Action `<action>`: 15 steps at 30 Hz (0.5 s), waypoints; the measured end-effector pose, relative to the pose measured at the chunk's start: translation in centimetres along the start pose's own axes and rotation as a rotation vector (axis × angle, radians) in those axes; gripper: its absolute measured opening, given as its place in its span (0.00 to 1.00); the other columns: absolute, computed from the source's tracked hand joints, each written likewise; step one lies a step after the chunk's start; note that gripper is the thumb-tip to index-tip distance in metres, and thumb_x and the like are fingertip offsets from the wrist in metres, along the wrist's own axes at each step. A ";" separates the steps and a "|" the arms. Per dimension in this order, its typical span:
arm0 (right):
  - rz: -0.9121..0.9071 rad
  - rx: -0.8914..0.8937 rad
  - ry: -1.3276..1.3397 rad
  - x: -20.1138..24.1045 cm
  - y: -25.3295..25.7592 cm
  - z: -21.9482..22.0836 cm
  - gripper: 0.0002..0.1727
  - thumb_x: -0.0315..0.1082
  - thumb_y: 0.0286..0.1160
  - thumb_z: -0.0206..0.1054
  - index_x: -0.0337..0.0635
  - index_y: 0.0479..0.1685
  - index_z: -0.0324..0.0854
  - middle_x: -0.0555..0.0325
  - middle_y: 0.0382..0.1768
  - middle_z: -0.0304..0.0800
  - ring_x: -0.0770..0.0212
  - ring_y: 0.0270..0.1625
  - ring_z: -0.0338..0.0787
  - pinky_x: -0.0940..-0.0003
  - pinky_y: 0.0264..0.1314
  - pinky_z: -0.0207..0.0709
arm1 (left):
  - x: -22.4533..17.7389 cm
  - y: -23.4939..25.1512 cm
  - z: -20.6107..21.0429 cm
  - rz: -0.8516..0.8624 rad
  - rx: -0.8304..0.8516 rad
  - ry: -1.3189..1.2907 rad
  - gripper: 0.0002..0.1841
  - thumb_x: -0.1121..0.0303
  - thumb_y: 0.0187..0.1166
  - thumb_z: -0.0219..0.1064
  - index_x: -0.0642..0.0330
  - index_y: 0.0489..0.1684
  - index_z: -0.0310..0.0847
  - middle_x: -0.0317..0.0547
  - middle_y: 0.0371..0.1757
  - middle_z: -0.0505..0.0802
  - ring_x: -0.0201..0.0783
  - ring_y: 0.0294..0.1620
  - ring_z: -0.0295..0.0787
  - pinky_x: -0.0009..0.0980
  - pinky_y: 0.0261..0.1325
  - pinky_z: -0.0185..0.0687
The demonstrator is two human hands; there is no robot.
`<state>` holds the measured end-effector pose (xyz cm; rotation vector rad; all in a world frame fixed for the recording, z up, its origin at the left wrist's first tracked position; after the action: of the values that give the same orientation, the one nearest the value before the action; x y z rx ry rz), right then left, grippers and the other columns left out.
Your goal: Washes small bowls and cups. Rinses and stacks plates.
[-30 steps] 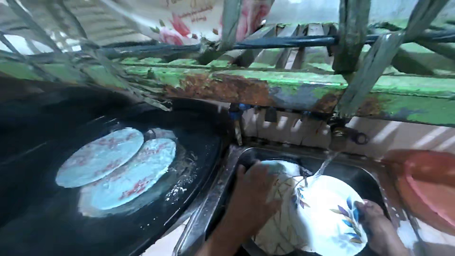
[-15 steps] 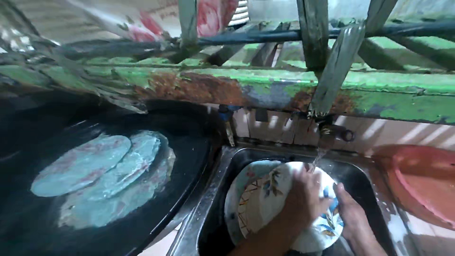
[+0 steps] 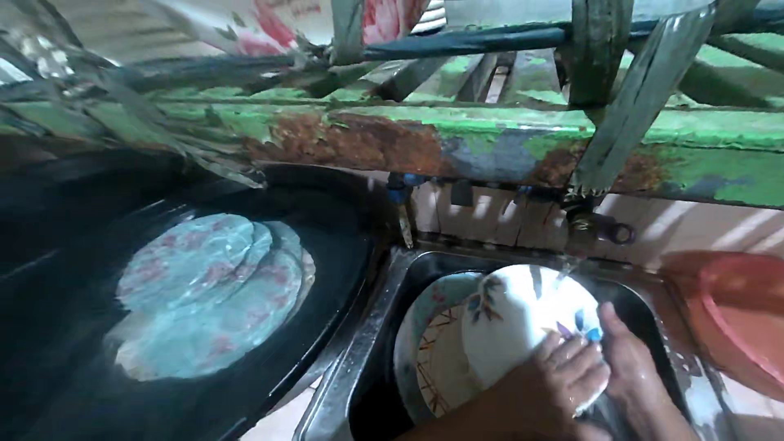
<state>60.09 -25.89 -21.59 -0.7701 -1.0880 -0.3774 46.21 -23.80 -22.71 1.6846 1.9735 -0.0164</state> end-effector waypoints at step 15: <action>-0.036 0.059 -0.857 -5.1 -1.6 -8.4 0.23 0.27 0.90 0.54 0.22 0.78 0.67 0.30 0.73 0.78 0.48 0.75 0.80 0.58 0.82 0.67 | 6.8 -3.3 -7.7 -1.112 -0.411 -1.281 0.23 0.51 0.91 0.54 0.57 0.73 0.76 0.49 0.55 0.91 0.39 0.53 0.91 0.40 0.57 0.89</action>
<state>62.31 -33.52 -27.56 -0.8821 -1.9036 -0.0237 39.67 -15.63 -19.98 -0.0167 1.3951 -0.7926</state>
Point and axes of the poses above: each hand's wrist, its own y-axis towards the middle knuckle, its own z-axis out of the palm, x = y × z, the point moved 3 cm from there along y, towards the middle knuckle
